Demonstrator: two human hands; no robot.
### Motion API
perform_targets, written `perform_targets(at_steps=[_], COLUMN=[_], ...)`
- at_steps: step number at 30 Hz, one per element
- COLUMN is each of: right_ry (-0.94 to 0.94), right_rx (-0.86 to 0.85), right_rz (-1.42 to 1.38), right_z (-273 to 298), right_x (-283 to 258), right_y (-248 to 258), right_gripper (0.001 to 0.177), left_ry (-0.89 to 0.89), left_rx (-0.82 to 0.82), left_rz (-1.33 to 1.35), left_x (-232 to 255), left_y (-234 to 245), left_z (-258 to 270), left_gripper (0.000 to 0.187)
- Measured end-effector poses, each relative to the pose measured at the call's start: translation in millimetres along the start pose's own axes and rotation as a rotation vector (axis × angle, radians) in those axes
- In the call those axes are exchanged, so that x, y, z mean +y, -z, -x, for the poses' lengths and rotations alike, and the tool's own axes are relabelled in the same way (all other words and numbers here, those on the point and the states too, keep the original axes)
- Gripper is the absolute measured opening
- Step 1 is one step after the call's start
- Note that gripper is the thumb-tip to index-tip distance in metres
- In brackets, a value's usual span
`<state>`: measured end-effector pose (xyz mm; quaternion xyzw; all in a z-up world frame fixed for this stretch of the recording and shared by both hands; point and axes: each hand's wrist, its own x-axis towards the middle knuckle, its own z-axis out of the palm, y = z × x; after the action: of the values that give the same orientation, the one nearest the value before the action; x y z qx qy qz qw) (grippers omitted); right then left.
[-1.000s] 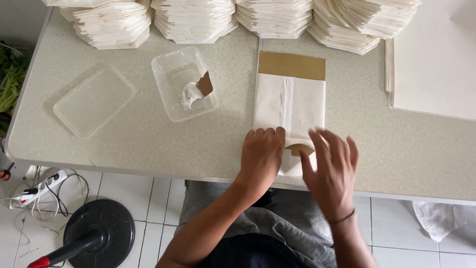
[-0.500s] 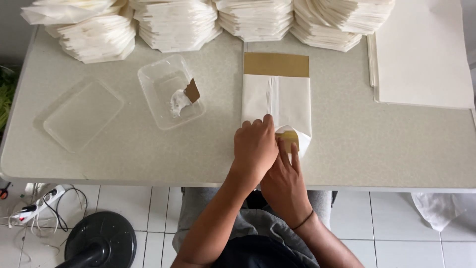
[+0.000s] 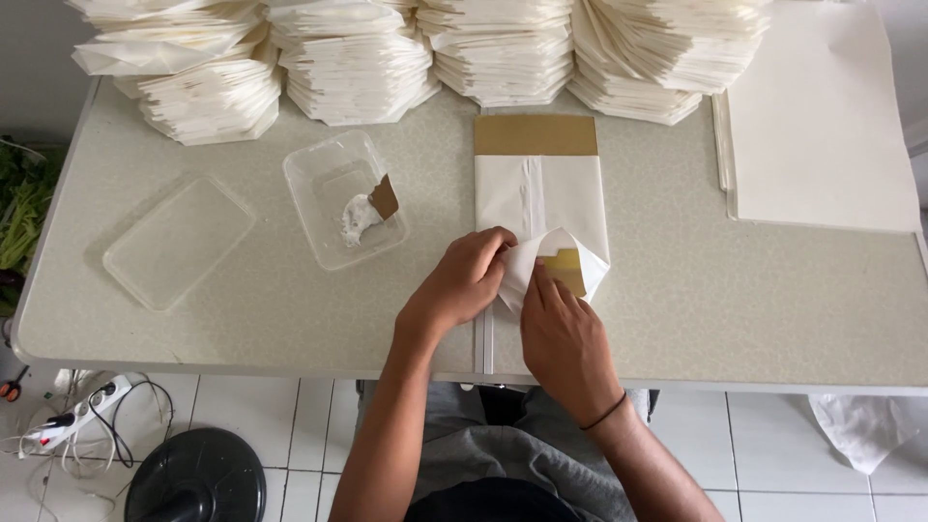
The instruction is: Folding and gluing the bottom of a paper bag to assemble it.
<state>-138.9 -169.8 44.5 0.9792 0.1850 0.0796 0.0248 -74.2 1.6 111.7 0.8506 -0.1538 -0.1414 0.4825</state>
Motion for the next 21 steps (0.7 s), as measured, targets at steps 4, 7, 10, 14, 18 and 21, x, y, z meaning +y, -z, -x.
perform_targets(at_steps=[4,7,10,14,18,21], right_ry=[0.014,0.032,0.009,0.011,0.133,0.083], right_rx=[-0.095,-0.117,-0.046,0.056,0.419,0.671], right_rz=[-0.004,0.053,0.084,-0.018,-0.287,-0.448], right_z=[-6,-11,-11,-13,-11,-2], right_x=[6,9,10,11,28,89], right_y=[5,14,16,30,27,-8], right_gripper=[0.048,0.047,0.040,0.033,0.037,0.045], left_ry=[-0.039,-0.058,-0.089,-0.080,-0.075,-0.056], left_rx=[0.042,0.087,0.118,0.150,0.177,0.166], left_rz=[-0.108,-0.205,-0.232,-0.235,-0.300,-0.320], left_x=[-32,-36,-44,-52,-44,-47], left_y=[-16,-23,-30,-38,-36,-36], left_z=[-13,-16,-18,-22,-22,-25], left_gripper=[0.033,0.034,0.040,0.041,0.036,0.036])
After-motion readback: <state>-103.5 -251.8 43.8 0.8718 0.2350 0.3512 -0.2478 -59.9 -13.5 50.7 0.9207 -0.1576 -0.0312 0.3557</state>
